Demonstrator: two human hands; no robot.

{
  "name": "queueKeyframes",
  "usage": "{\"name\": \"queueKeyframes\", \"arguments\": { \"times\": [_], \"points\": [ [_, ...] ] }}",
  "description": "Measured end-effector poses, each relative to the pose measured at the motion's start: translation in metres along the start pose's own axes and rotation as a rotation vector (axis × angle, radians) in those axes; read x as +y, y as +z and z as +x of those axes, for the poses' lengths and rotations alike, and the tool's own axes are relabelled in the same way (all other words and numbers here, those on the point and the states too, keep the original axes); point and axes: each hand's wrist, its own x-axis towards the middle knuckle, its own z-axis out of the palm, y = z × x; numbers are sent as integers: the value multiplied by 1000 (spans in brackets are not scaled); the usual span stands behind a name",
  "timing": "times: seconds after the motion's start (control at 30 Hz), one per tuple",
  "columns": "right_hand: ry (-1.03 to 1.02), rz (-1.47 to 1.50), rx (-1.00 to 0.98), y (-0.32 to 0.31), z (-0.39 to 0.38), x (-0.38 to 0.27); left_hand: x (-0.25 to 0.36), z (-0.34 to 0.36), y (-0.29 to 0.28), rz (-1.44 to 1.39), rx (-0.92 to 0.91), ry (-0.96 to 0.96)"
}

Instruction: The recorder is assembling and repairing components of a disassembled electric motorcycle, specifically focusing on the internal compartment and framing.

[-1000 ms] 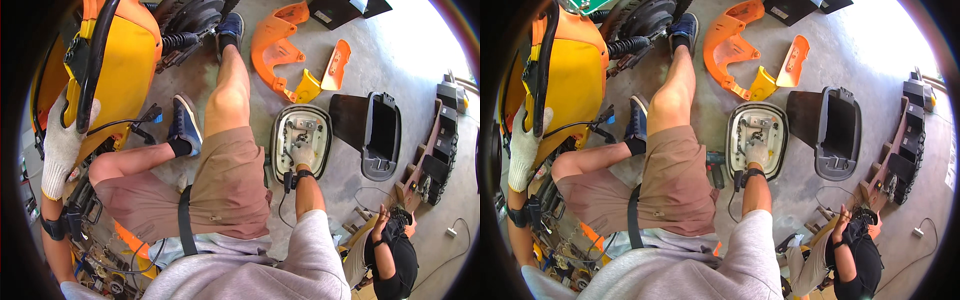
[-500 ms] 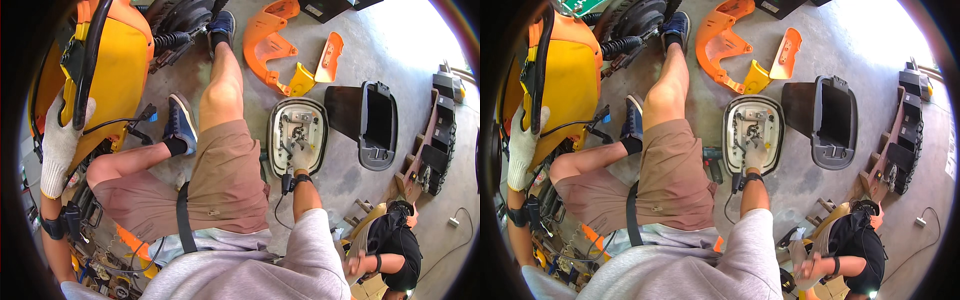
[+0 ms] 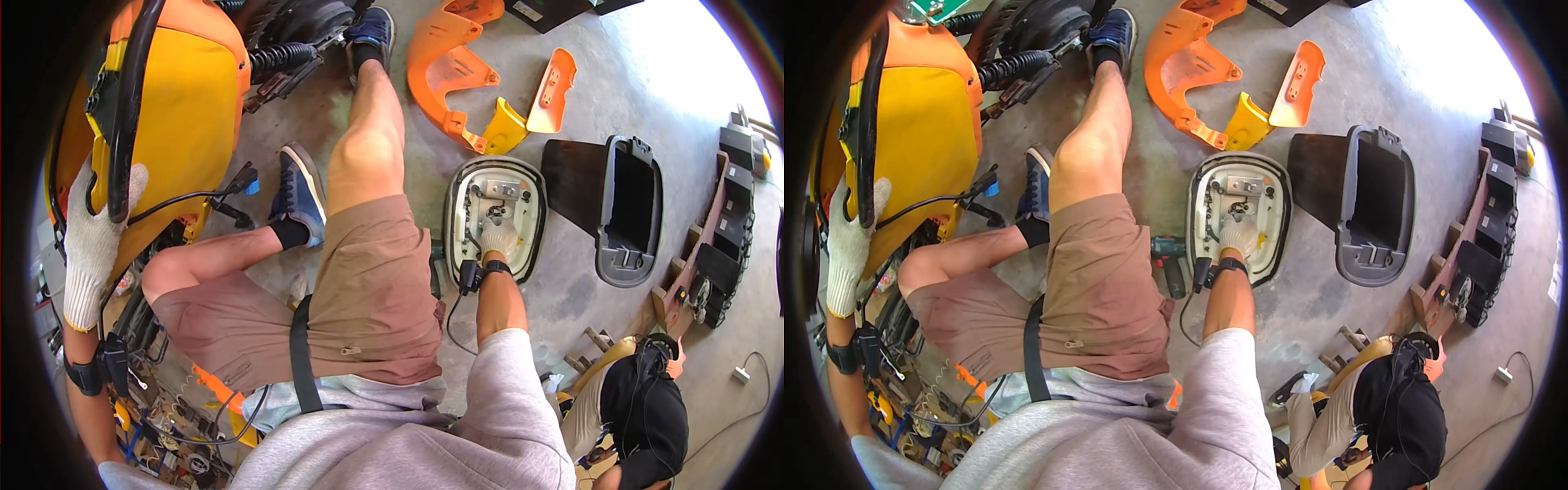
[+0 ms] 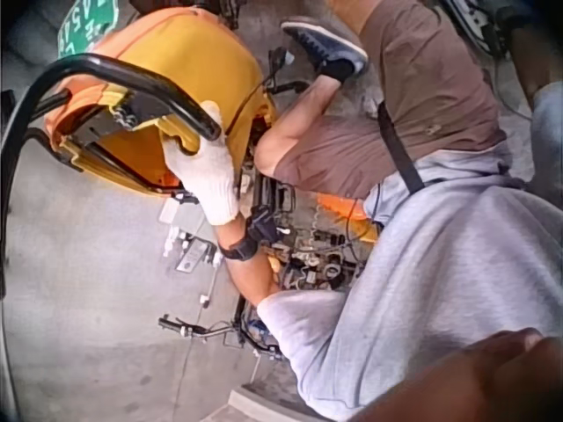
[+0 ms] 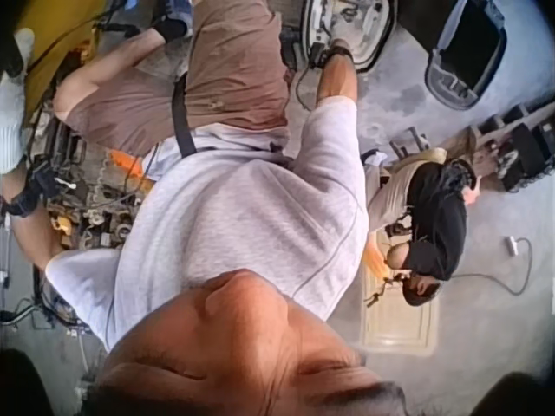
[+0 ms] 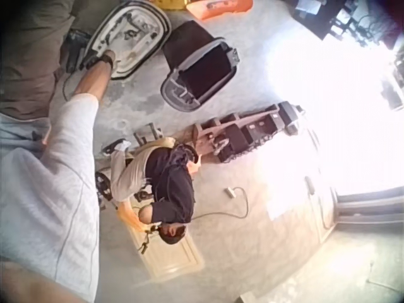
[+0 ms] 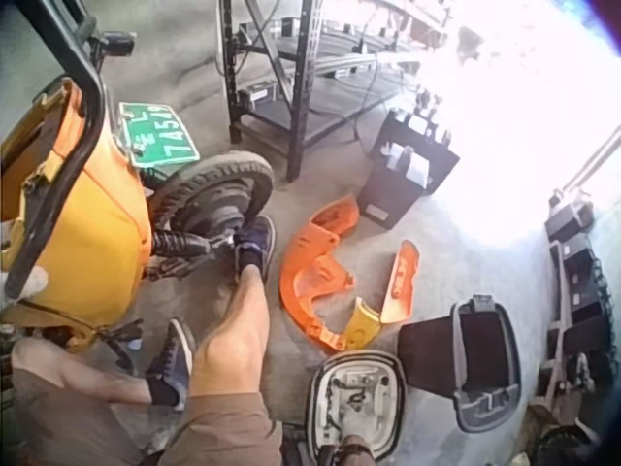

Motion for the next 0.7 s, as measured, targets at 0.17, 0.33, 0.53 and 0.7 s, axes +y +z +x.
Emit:
{"name": "queueKeyframes", "arguments": {
  "times": [0.17, 0.33, 0.53, 0.7],
  "points": [
    [37, 324, 76, -2, -21, -1, -2, 0, 0, -7, -41, -11],
    [42, 274, 47, -10, -65, 31, 7, 3, -2, -145, -119, 42],
    [72, 435, 161, -11, -99, 110, 7, 11, 5, -238, -173, 100],
    [205, 458, 15, 7, -94, 159, 10, 13, 6, -275, -167, 103]
  ]
}}
